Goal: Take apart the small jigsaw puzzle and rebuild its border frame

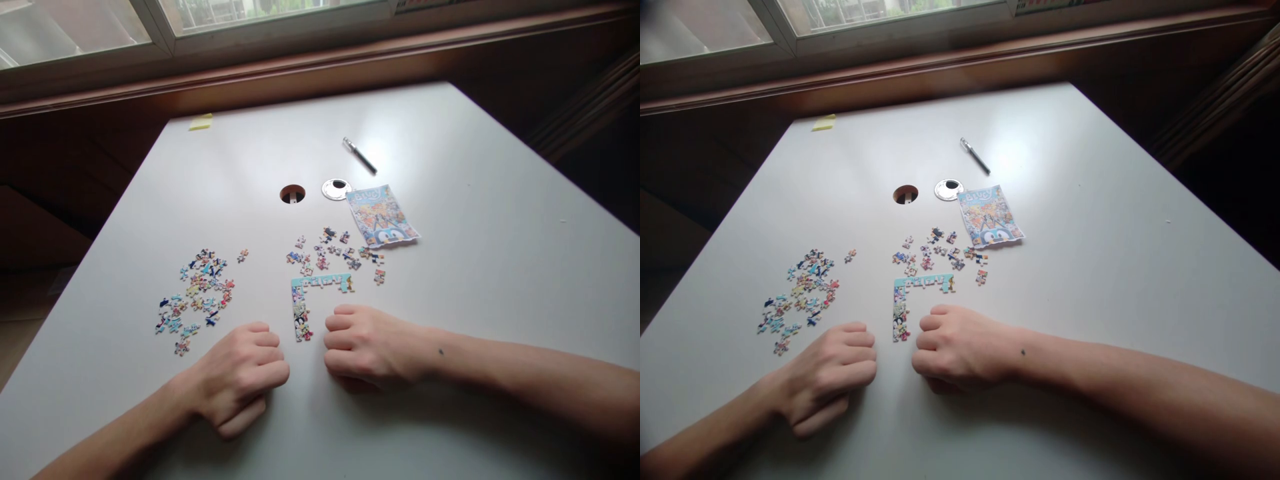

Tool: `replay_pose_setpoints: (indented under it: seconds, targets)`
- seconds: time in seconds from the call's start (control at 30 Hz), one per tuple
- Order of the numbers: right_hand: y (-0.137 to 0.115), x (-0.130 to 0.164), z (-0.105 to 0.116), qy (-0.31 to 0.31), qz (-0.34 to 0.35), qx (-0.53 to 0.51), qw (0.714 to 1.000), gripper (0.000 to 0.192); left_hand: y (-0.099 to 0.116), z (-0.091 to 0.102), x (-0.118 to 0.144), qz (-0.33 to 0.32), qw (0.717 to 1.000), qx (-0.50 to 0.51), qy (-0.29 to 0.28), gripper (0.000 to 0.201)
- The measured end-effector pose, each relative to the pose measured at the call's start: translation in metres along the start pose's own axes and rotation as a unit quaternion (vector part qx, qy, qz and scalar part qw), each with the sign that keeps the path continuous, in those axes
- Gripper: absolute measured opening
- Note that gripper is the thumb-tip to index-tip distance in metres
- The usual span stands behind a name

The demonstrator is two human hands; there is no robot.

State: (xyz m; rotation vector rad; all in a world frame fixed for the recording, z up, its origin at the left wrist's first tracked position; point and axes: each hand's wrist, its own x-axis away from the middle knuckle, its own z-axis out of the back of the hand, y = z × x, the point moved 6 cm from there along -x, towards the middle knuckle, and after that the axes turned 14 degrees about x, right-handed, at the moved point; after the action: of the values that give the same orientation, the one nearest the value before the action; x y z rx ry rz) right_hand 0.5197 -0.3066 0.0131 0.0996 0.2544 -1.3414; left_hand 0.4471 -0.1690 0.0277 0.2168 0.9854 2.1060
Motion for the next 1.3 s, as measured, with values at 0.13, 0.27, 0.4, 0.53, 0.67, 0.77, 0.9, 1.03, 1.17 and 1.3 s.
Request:
replay_pose_setpoints:
  seconds: [0.13, 0.27, 0.4, 0.53, 0.67, 0.77, 0.9, 1.03, 1.17, 1.3]
  targets:
    - [-0.0004, 0.0008, -0.0012, -0.001, 0.007, -0.004, 1.0, 0.025, -0.0001, -0.0001, 0.0004, -0.001, 1.0, -0.004, 0.0, 0.024]
    - [-0.0006, 0.0013, -0.0026, -0.006, 0.009, -0.007, 1.0, 0.026, -0.0011, 0.0003, 0.0016, 0.005, 1.0, -0.007, 0.004, 0.022]
    - [-0.0004, 0.0018, -0.002, 0.002, 0.01, -0.002, 1.0, 0.027, -0.0026, -0.0004, 0.0032, 0.007, 1.0, -0.003, 0.006, 0.021]
    - [0.0001, 0.0017, -0.0011, 0.009, 0.01, -0.004, 1.0, 0.026, -0.0053, -0.0028, 0.0037, 0.019, 1.0, -0.005, -0.006, 0.023]
    - [0.0004, 0.0005, 0.0007, 0.01, 0.004, -0.011, 1.0, 0.027, -0.0056, -0.0028, 0.0033, 0.022, 1.0, -0.01, -0.008, 0.026]
    - [0.0001, 0.0004, 0.0017, 0.01, 0.001, -0.013, 1.0, 0.027, -0.0053, -0.0031, 0.0035, 0.022, 1.0, -0.013, -0.013, 0.027]
    - [-0.0002, 0.0011, 0.0009, 0.009, 0.002, -0.013, 1.0, 0.026, -0.005, -0.0038, 0.0036, 0.021, 0.999, -0.02, -0.018, 0.028]
    - [-0.0003, 0.0011, -0.0011, 0.006, 0.0, -0.01, 1.0, 0.025, -0.0051, -0.0042, 0.0032, 0.021, 0.999, -0.023, -0.018, 0.031]
    - [-0.0007, 0.0013, -0.003, -0.004, 0.0, -0.013, 1.0, 0.026, -0.0055, -0.0047, 0.0036, 0.021, 0.999, -0.027, -0.022, 0.032]
    - [-0.0003, 0.0015, -0.0023, -0.004, 0.001, -0.014, 1.0, 0.025, -0.0051, -0.0044, 0.0037, 0.02, 0.999, -0.029, -0.021, 0.033]
